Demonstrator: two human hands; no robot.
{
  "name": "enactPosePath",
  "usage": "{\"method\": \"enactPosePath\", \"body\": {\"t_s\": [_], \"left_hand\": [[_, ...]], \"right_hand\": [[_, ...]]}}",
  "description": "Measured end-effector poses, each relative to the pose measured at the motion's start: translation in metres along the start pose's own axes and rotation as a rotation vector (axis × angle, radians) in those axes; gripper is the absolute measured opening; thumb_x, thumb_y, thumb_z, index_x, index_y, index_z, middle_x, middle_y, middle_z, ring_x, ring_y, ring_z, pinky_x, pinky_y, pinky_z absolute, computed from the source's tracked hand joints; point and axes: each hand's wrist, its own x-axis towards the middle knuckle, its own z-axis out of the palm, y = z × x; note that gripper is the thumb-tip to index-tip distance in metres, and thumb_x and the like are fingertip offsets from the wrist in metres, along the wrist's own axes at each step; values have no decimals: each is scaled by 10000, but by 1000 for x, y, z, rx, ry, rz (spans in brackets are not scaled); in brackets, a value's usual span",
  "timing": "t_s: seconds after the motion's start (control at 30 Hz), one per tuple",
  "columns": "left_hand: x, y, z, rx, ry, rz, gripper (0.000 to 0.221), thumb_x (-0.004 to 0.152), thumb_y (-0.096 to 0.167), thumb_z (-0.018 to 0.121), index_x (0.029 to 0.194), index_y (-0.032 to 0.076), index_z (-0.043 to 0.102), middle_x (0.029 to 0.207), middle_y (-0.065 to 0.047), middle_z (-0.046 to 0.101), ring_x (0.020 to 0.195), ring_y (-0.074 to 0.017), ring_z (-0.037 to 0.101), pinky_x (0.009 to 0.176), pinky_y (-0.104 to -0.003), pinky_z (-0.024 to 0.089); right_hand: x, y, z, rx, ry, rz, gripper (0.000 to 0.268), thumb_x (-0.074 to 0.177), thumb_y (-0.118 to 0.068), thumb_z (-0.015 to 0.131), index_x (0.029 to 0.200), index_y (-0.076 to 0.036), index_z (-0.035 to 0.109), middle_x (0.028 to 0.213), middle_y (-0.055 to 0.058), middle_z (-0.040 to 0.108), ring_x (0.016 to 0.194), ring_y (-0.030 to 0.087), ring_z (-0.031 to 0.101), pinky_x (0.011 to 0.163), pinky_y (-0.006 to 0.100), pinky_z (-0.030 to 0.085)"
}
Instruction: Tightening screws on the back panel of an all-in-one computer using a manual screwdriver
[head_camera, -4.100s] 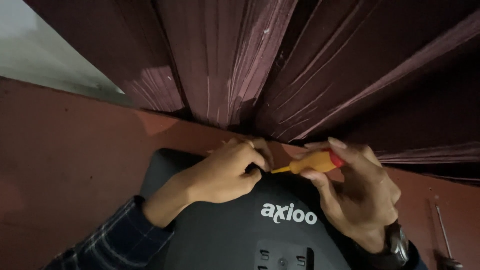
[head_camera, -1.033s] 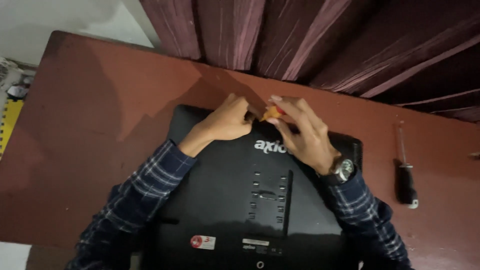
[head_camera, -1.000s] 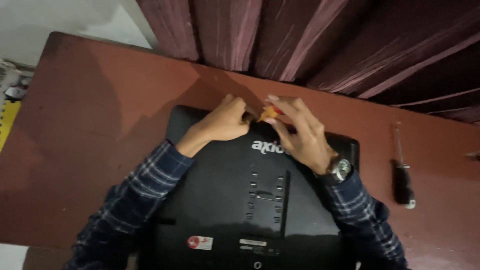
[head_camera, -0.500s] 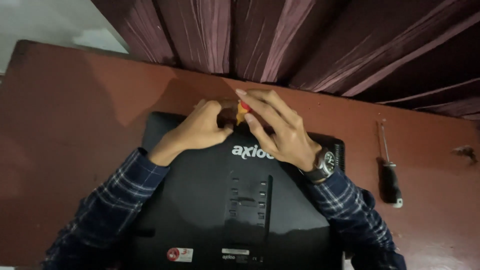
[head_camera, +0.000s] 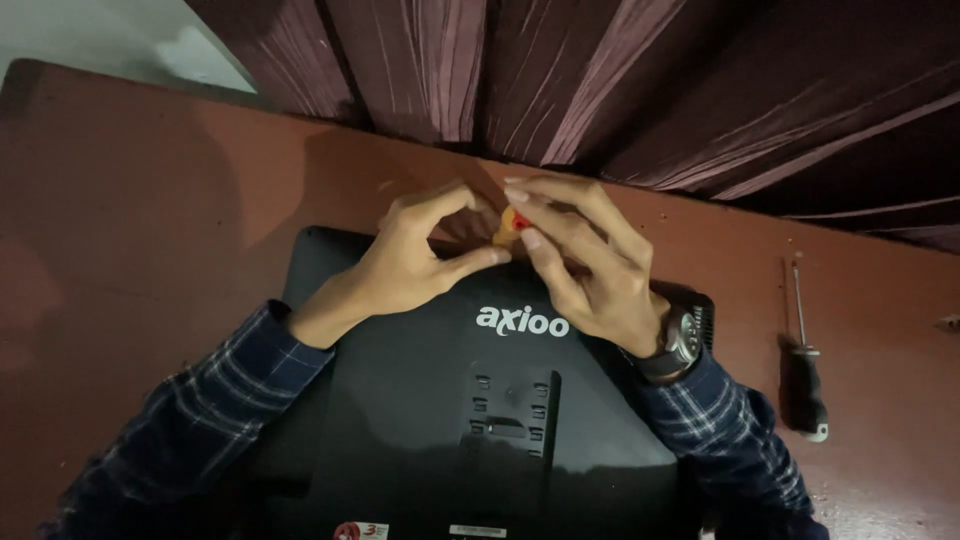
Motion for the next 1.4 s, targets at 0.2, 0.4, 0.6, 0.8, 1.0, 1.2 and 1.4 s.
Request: {"method": "enactPosePath", "body": {"t_s": [0.2, 0.4, 0.6, 0.8, 1.0, 1.2, 1.4], "left_hand": [[2, 9, -3, 6, -19, -39, 194, 947, 184, 784, 983, 30, 671, 793, -95, 678, 761, -245, 714, 718, -321, 609], [1, 7, -4, -38, -21, -23, 179, 939, 172, 782, 998, 49, 666, 794, -72, 660, 748, -215, 707, 684, -310, 586], [1, 9, -2, -55, -70, -49, 212, 917, 187, 809, 980, 33, 676, 778, -87, 651, 685, -217, 671, 650, -324, 580], [3, 8, -4, -68, -92, -24, 154, 975, 174, 742, 972, 36, 673, 791, -77, 629, 678, -209, 641, 633, -315, 575], [1, 5, -6, -93, -107, -13, 132, 975, 166, 745, 995, 55, 677, 827, -59, 623, 708, -217, 649, 627, -310, 572], [-1, 2, -4, -85, -93, -47, 223, 939, 190, 798, 1041, 47, 660, 866, -63, 647, 752, -200, 698, 622, -292, 576], [0, 2, -3, -79, -88, -52, 241, 940, 208, 797, 1039, 40, 656, 849, -67, 640, 718, -200, 684, 612, -304, 575]], "right_hand": [[-8, 11, 0, 19, 46, -27, 245, 960, 1, 767, 1171, 112, 709, 1122, 259, 723, 954, 417, 743, 777, 457, 619], [-11, 14, 0, -21, 78, -34, 236, 928, -52, 842, 1115, 63, 757, 1074, 196, 738, 896, 330, 719, 703, 382, 591], [-7, 5, -2, 33, 74, -25, 178, 981, -64, 753, 1111, 57, 768, 1100, 240, 721, 922, 366, 723, 715, 400, 604], [-15, 15, -2, 60, 67, -30, 192, 971, 14, 744, 1119, 134, 729, 1041, 281, 723, 887, 402, 740, 698, 432, 618], [-19, 20, -1, 36, 66, -48, 239, 955, -22, 798, 1122, 134, 729, 1048, 271, 708, 932, 411, 724, 725, 441, 615], [-15, 17, 2, 72, 71, -73, 240, 967, 3, 754, 1129, 170, 696, 1021, 289, 715, 905, 462, 741, 732, 469, 608], [-16, 19, -3, 19, 38, -88, 236, 944, -22, 805, 1111, 126, 730, 1045, 267, 715, 897, 418, 716, 721, 450, 597]]}}
